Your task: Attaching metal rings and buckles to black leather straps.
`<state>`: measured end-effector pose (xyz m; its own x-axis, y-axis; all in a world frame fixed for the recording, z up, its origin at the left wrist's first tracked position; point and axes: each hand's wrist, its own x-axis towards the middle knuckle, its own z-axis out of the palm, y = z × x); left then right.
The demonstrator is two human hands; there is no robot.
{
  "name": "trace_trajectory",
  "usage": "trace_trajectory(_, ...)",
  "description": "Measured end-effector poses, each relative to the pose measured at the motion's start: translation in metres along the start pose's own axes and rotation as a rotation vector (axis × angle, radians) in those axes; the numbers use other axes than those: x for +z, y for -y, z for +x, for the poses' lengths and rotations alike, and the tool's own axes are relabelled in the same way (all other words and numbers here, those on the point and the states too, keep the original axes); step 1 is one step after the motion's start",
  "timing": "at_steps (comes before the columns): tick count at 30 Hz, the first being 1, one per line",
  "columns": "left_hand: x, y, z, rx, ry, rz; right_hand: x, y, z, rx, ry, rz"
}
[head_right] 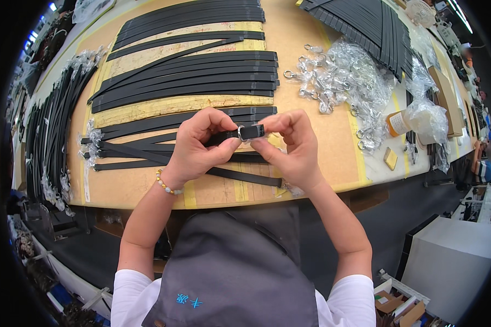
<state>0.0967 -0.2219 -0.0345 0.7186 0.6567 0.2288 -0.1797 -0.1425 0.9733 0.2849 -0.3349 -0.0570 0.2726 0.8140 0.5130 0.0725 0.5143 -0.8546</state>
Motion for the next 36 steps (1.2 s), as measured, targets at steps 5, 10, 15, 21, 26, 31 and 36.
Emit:
trace_trajectory(5,-0.005,-0.01,-0.001,0.05,0.095,0.153,-0.019,-0.008,0.016,0.342,0.221,0.384)
trace_trajectory(10,-0.001,-0.004,0.0,0.251,0.052,0.212,-0.019,-0.006,0.017,0.529,0.325,0.654)
trace_trajectory(15,0.0,-0.004,0.0,0.315,0.071,0.265,-0.021,0.0,0.019,0.617,0.328,0.62)
trace_trajectory(21,0.0,-0.003,-0.002,0.411,0.037,0.456,-0.005,0.046,0.034,0.803,0.304,0.283)
trace_trajectory(26,0.0,-0.002,-0.003,0.477,0.066,0.649,0.009,0.054,0.028,0.726,0.297,-0.224)
trace_trajectory(31,0.004,0.0,-0.001,0.423,0.091,0.517,0.008,0.043,0.026,0.806,0.238,-0.167)
trace_trajectory(36,0.001,-0.003,-0.002,0.171,0.141,0.457,-0.001,0.035,0.026,0.862,0.248,0.08)
